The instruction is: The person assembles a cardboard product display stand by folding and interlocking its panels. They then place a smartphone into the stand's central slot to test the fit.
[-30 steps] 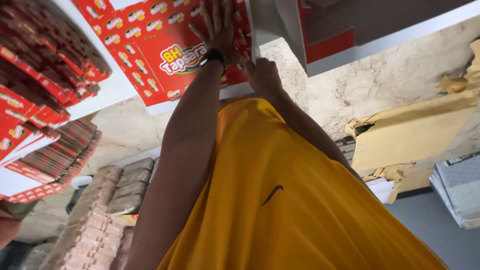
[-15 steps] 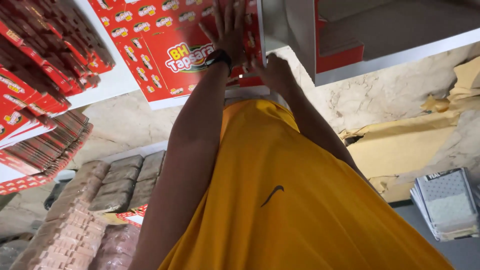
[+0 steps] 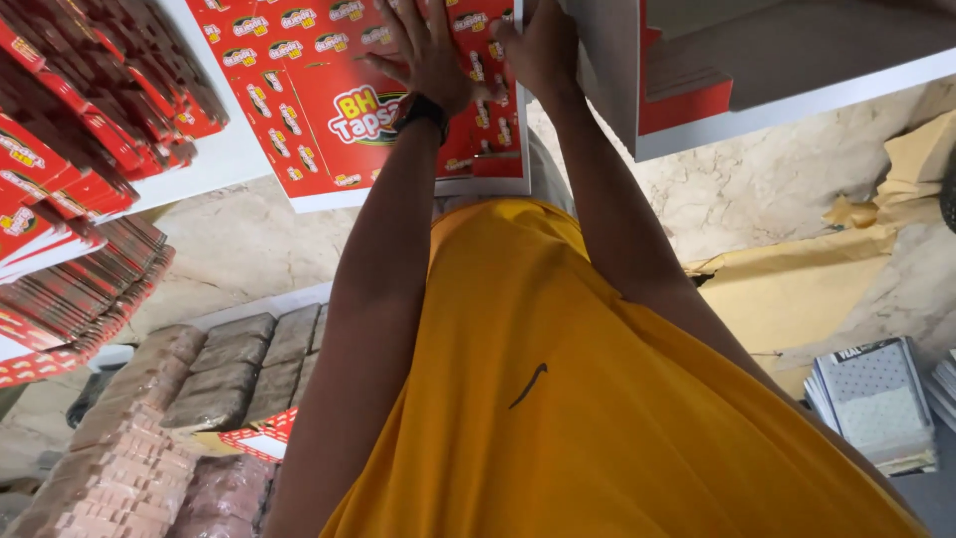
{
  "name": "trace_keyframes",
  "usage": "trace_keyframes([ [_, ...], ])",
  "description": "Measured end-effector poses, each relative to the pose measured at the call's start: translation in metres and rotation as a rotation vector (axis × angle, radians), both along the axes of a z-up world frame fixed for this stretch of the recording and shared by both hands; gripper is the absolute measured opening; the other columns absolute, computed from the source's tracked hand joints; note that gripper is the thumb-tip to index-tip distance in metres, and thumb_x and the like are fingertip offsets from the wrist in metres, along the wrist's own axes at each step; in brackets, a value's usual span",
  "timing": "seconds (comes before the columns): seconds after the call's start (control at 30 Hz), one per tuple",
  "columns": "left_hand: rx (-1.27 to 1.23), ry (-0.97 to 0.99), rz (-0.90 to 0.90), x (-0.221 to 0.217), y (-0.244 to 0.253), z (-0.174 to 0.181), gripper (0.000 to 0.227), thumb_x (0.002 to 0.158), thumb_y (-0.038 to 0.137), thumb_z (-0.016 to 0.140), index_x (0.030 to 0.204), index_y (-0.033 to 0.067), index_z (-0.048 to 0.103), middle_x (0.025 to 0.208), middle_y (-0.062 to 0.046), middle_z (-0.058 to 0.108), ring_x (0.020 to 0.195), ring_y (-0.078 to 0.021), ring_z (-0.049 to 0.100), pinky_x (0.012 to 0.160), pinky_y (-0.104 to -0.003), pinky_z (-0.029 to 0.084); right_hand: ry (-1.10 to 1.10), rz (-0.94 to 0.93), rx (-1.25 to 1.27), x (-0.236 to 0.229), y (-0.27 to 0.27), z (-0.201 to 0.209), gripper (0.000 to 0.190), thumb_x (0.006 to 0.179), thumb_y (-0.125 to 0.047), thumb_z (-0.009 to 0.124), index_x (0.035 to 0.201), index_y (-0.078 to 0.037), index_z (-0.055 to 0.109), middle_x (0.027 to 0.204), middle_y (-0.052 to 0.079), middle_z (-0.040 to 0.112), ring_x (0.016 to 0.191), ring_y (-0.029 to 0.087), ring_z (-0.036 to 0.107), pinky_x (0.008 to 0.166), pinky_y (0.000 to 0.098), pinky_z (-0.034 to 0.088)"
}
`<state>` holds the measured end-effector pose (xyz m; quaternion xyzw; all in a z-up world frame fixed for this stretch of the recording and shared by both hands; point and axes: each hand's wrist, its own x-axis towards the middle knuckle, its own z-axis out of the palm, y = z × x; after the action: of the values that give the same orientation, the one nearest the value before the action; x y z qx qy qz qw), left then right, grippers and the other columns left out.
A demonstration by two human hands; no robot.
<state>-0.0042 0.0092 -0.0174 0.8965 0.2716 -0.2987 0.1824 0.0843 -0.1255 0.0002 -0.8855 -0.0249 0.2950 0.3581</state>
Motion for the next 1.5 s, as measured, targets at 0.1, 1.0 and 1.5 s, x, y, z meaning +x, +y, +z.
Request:
trace_keyframes([
  [0.1,-0.001,0.053,-0.006,0.000,0.003,-0.003,0.168,0.060,0.087,0.108,0.168,0.0273,-0.007,0.171,-0.015,-0.018,0.153,-0.0451,-0.023,0.108,-0.090,0.005,-0.022,-0.005,-0.067,-0.007,0.007,-0.002,0.040,0.087,-0.037,0.081,0.102,-0.009,0.057,0.100,0.009,0.082,0.086,0.026,0.083,0.064,0.0380,0.064],
  [1.0,-0.123,0.137,0.051,0.002,0.004,0.002,0.176,0.059,0.082,0.110,0.169,0.0273,-0.016,0.167,-0.015,-0.031,0.151,-0.0462,-0.031,0.107,-0.091,0.002,0.714,-0.647,0.134,0.000,0.039,0.032,0.061,0.088,-0.061,0.039,0.104,-0.008,0.063,0.095,0.007,0.079,0.089,0.026,0.080,0.069,0.0345,0.061],
  [1.5,-0.150,0.215,0.056,0.009,0.003,0.011,0.133,0.076,0.074,0.084,0.169,0.0223,0.004,0.171,-0.017,-0.008,0.146,-0.0454,-0.025,0.106,-0.087,-0.010,0.498,-0.500,0.116,-0.025,0.041,0.022,0.026,0.090,-0.037,0.055,0.083,-0.012,0.060,0.071,0.001,0.057,0.067,0.017,0.057,0.053,0.0367,0.044],
])
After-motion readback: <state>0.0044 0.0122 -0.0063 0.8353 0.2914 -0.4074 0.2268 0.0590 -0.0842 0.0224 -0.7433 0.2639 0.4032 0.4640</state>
